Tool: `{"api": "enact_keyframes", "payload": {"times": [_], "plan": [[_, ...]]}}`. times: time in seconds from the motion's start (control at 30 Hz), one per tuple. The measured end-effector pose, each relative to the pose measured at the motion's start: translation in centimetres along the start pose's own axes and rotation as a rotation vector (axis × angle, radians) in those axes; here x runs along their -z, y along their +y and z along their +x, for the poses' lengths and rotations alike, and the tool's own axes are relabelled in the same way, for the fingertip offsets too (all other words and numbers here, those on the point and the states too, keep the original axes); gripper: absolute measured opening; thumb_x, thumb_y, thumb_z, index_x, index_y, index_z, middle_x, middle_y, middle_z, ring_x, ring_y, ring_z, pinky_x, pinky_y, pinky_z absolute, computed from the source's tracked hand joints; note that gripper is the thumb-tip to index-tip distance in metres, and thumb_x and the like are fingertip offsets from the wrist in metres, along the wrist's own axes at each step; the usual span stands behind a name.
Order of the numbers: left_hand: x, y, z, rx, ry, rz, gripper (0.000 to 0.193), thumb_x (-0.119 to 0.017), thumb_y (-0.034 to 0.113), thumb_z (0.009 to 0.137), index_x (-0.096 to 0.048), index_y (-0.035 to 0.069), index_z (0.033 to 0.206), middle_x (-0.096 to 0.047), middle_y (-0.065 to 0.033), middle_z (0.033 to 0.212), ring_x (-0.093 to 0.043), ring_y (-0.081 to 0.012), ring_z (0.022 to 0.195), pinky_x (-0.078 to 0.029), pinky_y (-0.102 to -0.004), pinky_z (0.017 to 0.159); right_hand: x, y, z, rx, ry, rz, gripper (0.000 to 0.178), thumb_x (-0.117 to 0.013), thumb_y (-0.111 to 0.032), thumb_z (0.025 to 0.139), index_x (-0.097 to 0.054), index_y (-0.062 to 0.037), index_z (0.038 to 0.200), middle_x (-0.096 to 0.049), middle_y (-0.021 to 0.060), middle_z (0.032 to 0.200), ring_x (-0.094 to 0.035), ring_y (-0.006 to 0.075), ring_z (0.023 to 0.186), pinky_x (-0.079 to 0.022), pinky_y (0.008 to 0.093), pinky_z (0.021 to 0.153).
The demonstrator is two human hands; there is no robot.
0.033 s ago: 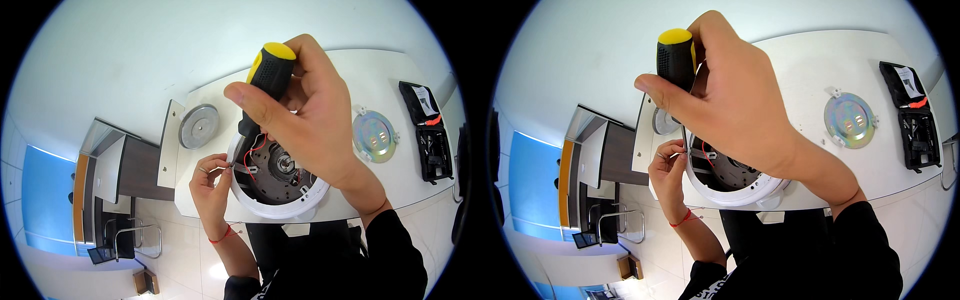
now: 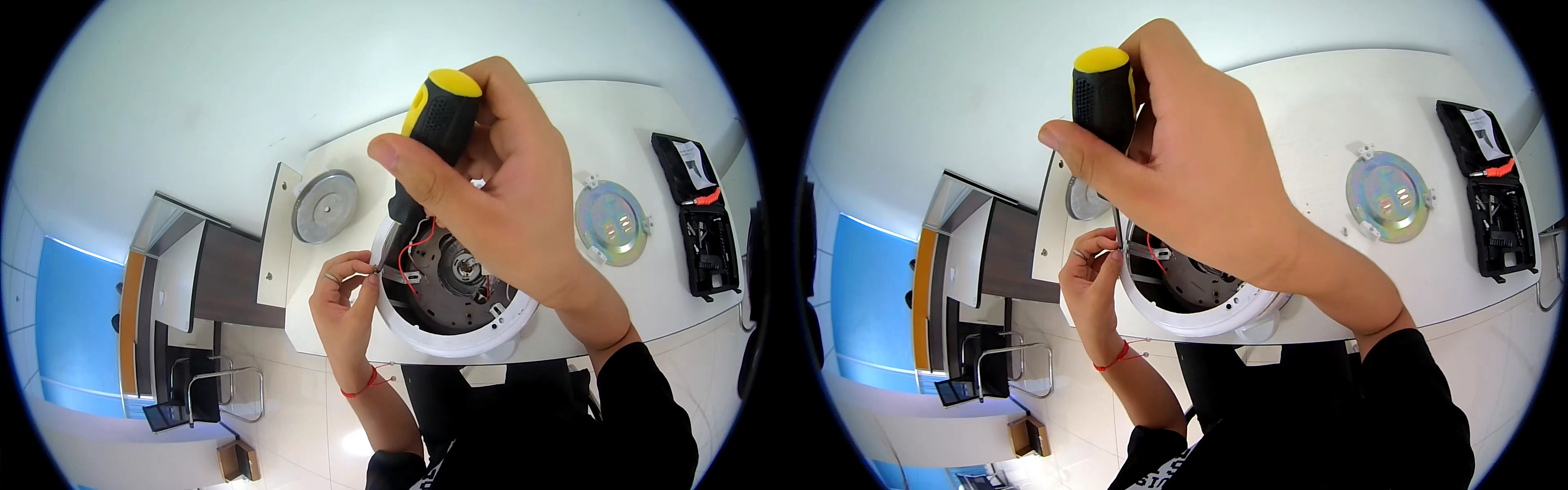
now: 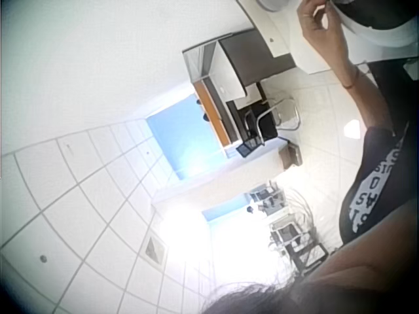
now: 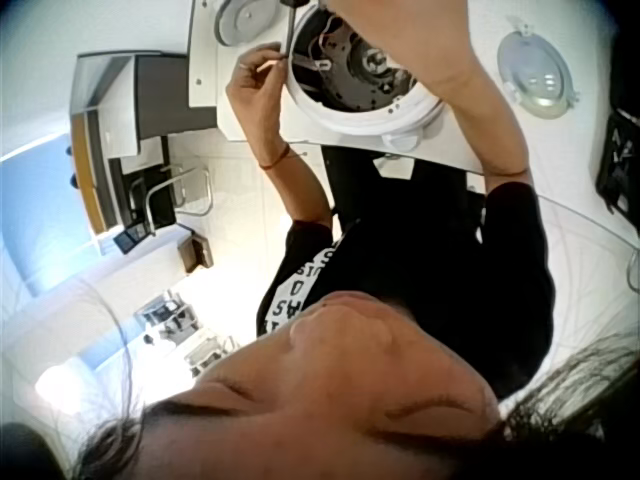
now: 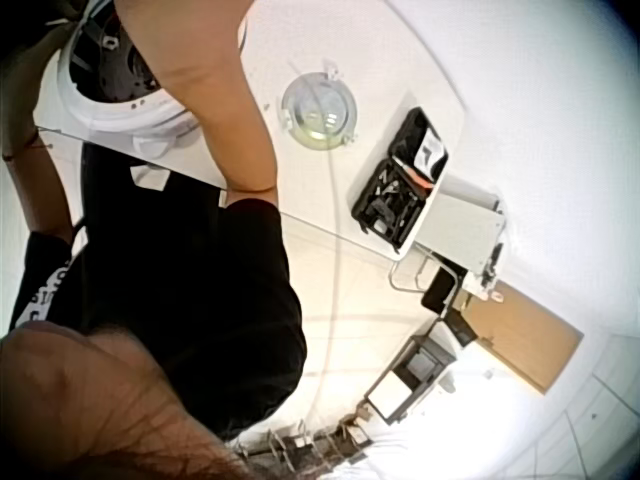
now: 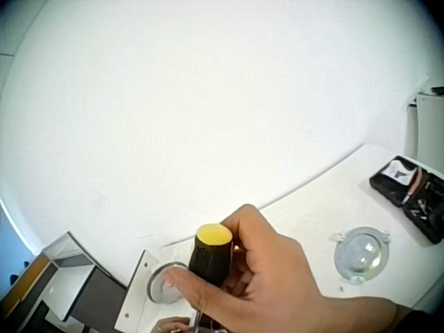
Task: The person assembles a white cylindrical appliance by attaching a circular white plastic ring to the internal housing and securing it with screws. The person uses a screwdriver to tighten multiple screws around the ring's perimeter.
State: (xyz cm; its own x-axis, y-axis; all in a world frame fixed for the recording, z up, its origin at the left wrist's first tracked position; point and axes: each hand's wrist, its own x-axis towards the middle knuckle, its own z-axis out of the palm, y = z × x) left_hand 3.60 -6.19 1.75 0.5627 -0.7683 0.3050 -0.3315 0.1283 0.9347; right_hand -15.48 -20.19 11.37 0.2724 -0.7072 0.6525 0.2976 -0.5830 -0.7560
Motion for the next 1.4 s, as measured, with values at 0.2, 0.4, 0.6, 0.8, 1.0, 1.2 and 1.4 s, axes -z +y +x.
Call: {"api": "enact_keyframes", "payload": {"times": [0.2,0.4,0.6,0.8,1.0,1.2,1.4], "plan": [[-0.03,0.06,-0.15,0.003,0.006,-0.003,0.015,-0.070,-0.009,0.088,-0.073,-0.003,0.102,-0.069,-0.0147,0.122,-0.069,-0.0180,0.107,-0.058,-0.0301,0.093,0.04,-0.52,-0.27,0.007,-0.068,-0.013,0.034,-0.076,-0.013,0.098,-0.054,0.0006,0.120,-0.062,0.0054,0.101,-0.062,0.0059,0.084,-0.053,0.0197,0.074],[0.00,-0.07,-0.24,-0.003,0.010,-0.010,0.014,-0.070,-0.010,0.089,-0.073,-0.004,0.102,-0.069,-0.0149,0.122,-0.070,-0.0183,0.105,-0.058,-0.0308,0.095,0.21,-0.39,-0.51,0.070,-0.075,0.014,0.033,-0.073,-0.012,0.100,-0.053,0.0011,0.122,-0.060,0.0055,0.103,-0.060,0.0067,0.085,-0.052,0.0203,0.075],[-0.21,0.16,-0.26,0.007,0.017,-0.010,0.015,-0.070,-0.010,0.089,-0.074,-0.003,0.102,-0.070,-0.0149,0.122,-0.070,-0.0180,0.105,-0.059,-0.0301,0.094,0.21,-0.23,-0.37,0.074,-0.070,-0.002,0.034,-0.073,-0.014,0.101,-0.052,0.0009,0.122,-0.059,0.0053,0.102,-0.060,0.0069,0.085,-0.052,0.0205,0.075],[-0.20,0.12,-0.25,0.013,0.032,0.008,0.014,-0.070,-0.008,0.091,-0.075,-0.003,0.103,-0.070,-0.0146,0.122,-0.070,-0.0179,0.106,-0.058,-0.0295,0.094,0.34,-0.38,-0.33,0.048,-0.079,0.036,0.032,-0.072,-0.013,0.101,-0.052,0.0007,0.122,-0.059,0.0049,0.102,-0.059,0.0065,0.085,-0.052,0.0206,0.074],[-0.22,0.09,-0.30,-0.002,0.031,0.008,0.014,-0.070,-0.008,0.091,-0.075,-0.003,0.103,-0.071,-0.0138,0.121,-0.071,-0.0175,0.105,-0.058,-0.0294,0.094,0.12,-0.19,-0.42,0.086,-0.082,0.038,0.031,-0.072,-0.012,0.101,-0.052,0.0006,0.122,-0.058,0.0043,0.099,-0.058,0.0055,0.082,-0.051,0.0200,0.072],[-0.20,0.08,-0.31,-0.020,0.027,0.007,0.014,-0.071,-0.008,0.091,-0.075,-0.003,0.104,-0.071,-0.0136,0.121,-0.072,-0.0175,0.103,-0.057,-0.0291,0.094,0.09,0.03,-0.42,0.113,-0.084,0.000,0.030,-0.071,-0.012,0.101,-0.052,0.0005,0.121,-0.058,0.0041,0.098,-0.056,0.0050,0.081,-0.049,0.0196,0.071],[-0.28,0.15,-0.32,-0.020,0.029,0.001,0.015,-0.071,-0.008,0.091,-0.076,-0.003,0.104,-0.071,-0.0135,0.121,-0.072,-0.0178,0.104,-0.057,-0.0295,0.094,-0.03,0.03,-0.36,0.121,-0.082,0.012,0.032,-0.072,-0.012,0.100,-0.053,-0.0004,0.124,-0.059,0.0042,0.098,-0.058,0.0056,0.081,-0.050,0.0198,0.072]]}}
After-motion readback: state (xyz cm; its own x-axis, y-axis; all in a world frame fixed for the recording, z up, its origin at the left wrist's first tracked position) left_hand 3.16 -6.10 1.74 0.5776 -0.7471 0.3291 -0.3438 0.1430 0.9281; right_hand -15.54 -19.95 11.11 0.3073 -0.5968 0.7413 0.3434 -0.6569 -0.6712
